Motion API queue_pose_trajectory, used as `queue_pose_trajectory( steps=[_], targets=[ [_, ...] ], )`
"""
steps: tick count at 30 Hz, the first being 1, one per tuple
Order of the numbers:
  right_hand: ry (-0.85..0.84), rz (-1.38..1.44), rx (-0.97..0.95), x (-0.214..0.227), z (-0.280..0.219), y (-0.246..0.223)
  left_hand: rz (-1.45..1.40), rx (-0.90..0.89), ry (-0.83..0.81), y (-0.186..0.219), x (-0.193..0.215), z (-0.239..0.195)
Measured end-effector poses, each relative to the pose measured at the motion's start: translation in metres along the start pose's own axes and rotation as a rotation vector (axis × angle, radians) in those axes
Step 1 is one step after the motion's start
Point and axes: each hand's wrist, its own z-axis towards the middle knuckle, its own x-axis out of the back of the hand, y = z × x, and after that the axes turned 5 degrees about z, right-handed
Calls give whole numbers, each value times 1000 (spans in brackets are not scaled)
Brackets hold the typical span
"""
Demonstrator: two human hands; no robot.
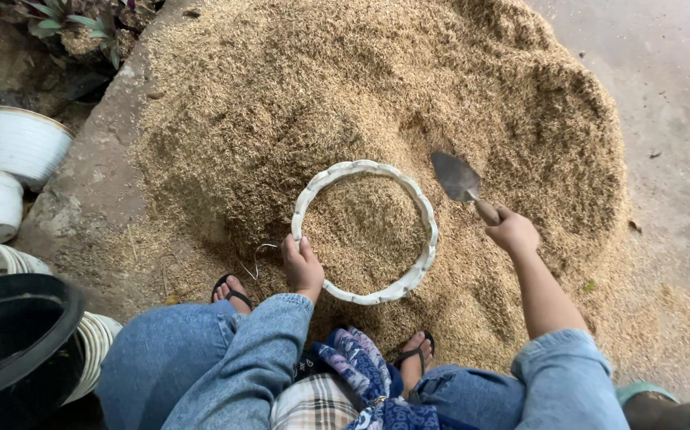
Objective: The person fills a white pot with rice husks from a large pile using a hand trowel and levels the material by hand.
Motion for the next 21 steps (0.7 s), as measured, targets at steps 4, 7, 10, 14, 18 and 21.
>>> queue_pose_trajectory(
  steps=[4,7,10,14,18,21],
  targets=[
    [-144,79,94,-18,7,-66,-24,-43,7,5,6,-3],
    [-176,603,50,-53,32,-95,-25,-67,17,4,5,2],
    [-159,718,55,-74,56,-69,-8,-75,23,-4,2,5],
    [-109,639,64,-10,5,-49,-19,-64,9,-12,0,4],
    [25,640,98,61,-70,-45,54,-17,-28,-5,3,1],
    [81,528,185,86,-118,-44,26,-4,-42,-7,0,4]
  ],
)
